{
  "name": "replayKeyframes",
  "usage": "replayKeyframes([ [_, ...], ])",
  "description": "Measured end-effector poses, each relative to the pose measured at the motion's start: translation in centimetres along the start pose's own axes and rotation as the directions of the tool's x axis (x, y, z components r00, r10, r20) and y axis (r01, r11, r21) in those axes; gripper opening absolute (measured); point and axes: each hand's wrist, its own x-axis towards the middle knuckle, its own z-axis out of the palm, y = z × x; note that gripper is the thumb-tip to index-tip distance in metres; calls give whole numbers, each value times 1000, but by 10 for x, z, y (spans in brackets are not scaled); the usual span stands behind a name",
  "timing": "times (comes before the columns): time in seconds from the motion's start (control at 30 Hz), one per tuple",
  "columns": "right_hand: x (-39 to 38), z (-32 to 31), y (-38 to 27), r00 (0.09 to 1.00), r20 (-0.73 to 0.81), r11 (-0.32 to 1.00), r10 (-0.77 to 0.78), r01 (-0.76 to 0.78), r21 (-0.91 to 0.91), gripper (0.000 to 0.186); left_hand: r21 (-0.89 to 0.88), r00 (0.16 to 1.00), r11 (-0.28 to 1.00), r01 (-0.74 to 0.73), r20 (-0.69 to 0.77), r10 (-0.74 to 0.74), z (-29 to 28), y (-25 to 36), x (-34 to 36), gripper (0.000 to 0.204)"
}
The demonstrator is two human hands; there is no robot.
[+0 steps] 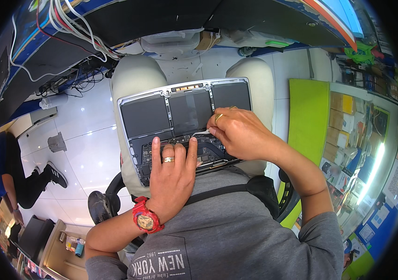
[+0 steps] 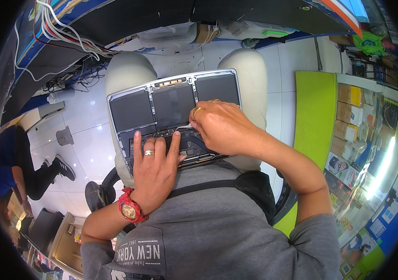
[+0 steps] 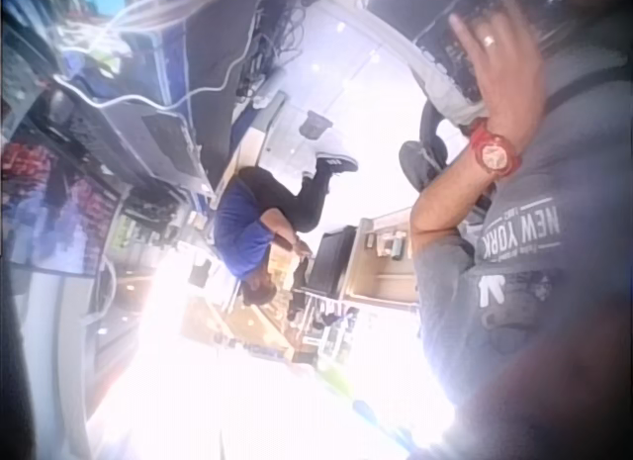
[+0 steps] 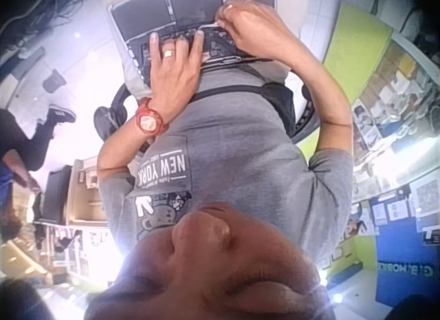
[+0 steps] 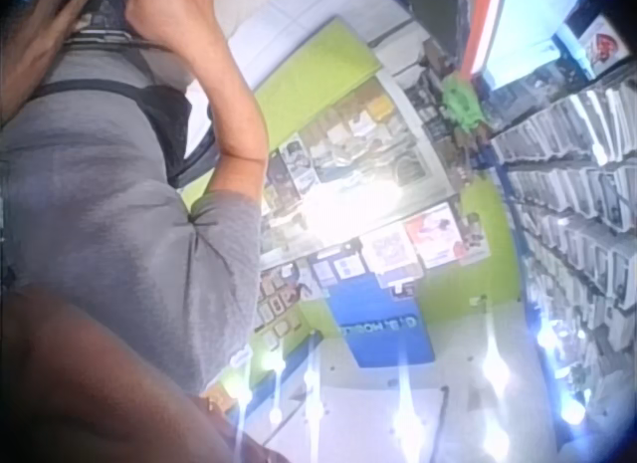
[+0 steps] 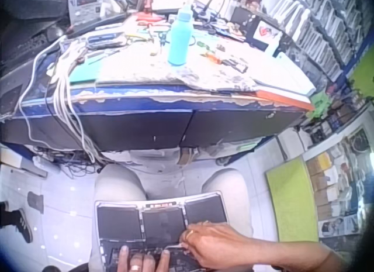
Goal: The person uses tweezers to work on the internal components of an open laptop, closes the screen to test the startup, and types on the keyboard.
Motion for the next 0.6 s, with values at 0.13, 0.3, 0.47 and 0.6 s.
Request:
replayKeyframes([
  [0.13,-1,2,2,1000,-5,1000,7,-6,31,13,1,1000,1000,0,-1,0,0,0,0,52],
  [0.3,-1,3,3,1000,-19,999,17,-17,46,13,-13,1000,1000,3,11,-3,0,0,0,54],
  [0.47,0,4,3,999,-27,999,17,-16,39,13,-46,999,999,15,34,-13,0,0,-1,56],
  [0.6,0,3,3,1000,-18,999,15,-15,44,13,-50,1000,999,16,26,-14,0,0,-1,56],
])
